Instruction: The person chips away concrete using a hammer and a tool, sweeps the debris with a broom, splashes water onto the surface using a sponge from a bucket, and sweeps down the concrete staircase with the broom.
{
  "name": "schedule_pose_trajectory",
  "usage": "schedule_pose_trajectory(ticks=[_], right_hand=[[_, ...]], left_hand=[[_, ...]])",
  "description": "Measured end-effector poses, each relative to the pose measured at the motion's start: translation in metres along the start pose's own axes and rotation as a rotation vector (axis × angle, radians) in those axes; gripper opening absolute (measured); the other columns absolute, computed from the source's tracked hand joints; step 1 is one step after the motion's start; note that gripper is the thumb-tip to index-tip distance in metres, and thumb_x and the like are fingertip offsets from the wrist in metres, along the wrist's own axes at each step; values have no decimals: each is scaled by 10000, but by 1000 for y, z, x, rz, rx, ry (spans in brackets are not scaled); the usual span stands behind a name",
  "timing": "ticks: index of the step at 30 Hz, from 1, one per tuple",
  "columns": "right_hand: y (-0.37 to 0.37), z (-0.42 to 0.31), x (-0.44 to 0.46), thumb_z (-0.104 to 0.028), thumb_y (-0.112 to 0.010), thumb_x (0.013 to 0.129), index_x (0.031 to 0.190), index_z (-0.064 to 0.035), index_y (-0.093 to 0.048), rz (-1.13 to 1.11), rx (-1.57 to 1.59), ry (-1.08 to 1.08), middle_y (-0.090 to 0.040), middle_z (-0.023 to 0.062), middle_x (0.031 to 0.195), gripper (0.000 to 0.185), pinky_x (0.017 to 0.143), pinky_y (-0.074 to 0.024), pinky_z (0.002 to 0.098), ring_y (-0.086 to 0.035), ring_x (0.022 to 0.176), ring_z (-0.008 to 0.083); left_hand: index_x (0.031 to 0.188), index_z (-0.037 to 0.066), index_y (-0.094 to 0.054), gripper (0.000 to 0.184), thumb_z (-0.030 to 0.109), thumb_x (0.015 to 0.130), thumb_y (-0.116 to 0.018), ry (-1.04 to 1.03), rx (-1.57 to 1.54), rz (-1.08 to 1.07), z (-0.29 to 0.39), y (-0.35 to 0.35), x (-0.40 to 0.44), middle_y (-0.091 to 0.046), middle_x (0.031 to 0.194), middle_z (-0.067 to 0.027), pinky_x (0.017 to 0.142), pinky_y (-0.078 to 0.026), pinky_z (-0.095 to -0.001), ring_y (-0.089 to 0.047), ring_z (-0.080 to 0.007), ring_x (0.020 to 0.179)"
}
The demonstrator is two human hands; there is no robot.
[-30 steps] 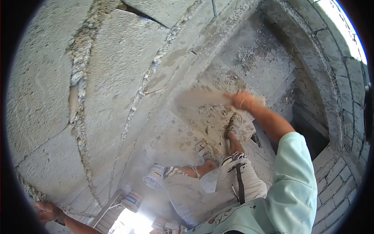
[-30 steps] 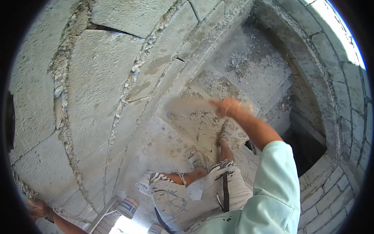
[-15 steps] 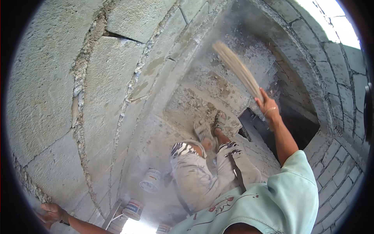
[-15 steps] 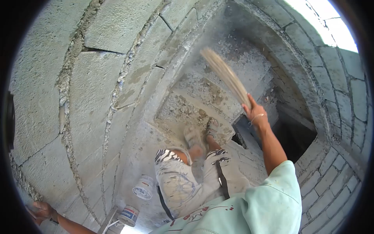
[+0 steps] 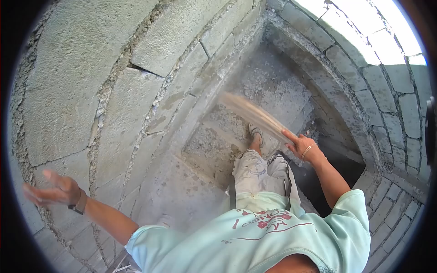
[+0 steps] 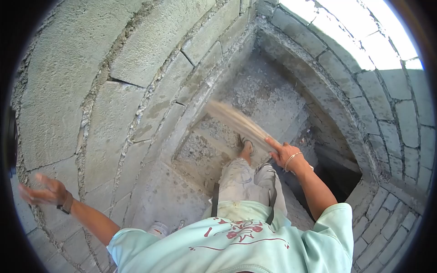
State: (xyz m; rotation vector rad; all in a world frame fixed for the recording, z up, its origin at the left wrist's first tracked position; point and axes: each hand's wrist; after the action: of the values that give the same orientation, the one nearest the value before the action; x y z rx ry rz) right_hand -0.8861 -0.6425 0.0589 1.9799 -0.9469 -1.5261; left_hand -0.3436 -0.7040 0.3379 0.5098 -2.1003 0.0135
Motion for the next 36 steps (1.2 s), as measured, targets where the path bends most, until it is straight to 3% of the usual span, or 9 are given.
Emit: schedule_pose_trajectory(ticks=[8,10,12,16,20,24,28,32,36], right_hand=[[-63,-65,162,-418,-494,817,1260,-452,-322,-366,-299,715,-571,171,907,476,691,-490,402,-599,764,347],[-56,-73,210,-425,-500,810,1257,-437,-340,-413,-274,749,-590,161,905,475,713,-486,403,-594,829,338],[-15,-62,259,-426,-502,808,1255,-421,-357,-315,-343,672,-602,157,887,470,716,-484,408,-598,843,323],[114,43,332,-440,-468,832,1269,-405,-343,-41,-476,197,-622,111,907,456,741,-472,392,-606,873,274],[175,130,327,-405,-451,847,1281,-370,-335,124,-408,-137,-620,123,918,451,746,-473,384,-599,878,299],[127,166,304,-410,-468,836,1293,-304,-334,392,51,-418,-597,178,974,488,772,-457,408,-568,918,360],[54,112,242,-431,-544,786,1285,-186,-385,476,540,-302,-533,232,1099,578,877,-402,388,-512,1027,373],[-7,56,256,-384,-642,740,1282,-168,-398,396,1298,-327,-487,114,1223,633,945,-347,355,-505,1073,263],[33,28,275,-210,-694,707,1336,-194,-228,240,1854,-112,-530,77,955,783,591,-519,364,-554,838,220]], left_hand=[[1152,56,-479,533,466,814,-496,139,459,-47,-3,-48,-17,-286,1203,-188,811,-328,-535,-336,-356,1079],[1146,53,-483,524,462,819,-490,120,458,-35,-10,-47,-20,-290,1201,-188,802,-329,-534,-337,-355,1078],[1147,43,-483,512,446,830,-479,65,389,14,-10,-48,-17,-306,1200,-195,805,-330,-526,-340,-353,1077],[1148,19,-488,532,453,843,-453,8,322,46,-4,-46,-15,-354,1154,-215,853,-328,-493,-371,-369,1032],[1204,16,-370,552,442,856,-422,142,404,-47,26,-40,-10,-285,1242,-208,904,-268,-504,-287,-360,1137],[1375,65,19,734,513,881,-288,210,361,-238,50,-46,11,23,1431,-163,997,-41,-587,25,-356,1308],[1361,28,-29,707,478,887,-301,259,407,-269,52,-50,9,-5,1422,-179,998,-58,-574,-10,-372,1296],[1346,-10,-78,682,443,894,-314,323,471,-259,53,-48,2,-33,1413,-195,1000,-75,-562,-46,-389,1284],[1332,-48,-127,658,408,901,-327,454,532,-254,51,-44,-10,-62,1405,-212,1001,-91,-549,-81,-405,1272]])
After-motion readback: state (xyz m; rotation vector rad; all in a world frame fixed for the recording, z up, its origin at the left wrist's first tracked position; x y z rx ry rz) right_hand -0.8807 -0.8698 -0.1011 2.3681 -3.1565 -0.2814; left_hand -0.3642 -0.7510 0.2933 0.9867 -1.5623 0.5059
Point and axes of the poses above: each hand's wrist, its own x-axis towards the middle knuckle, its own y-axis out of the back of the hand, z = x × y
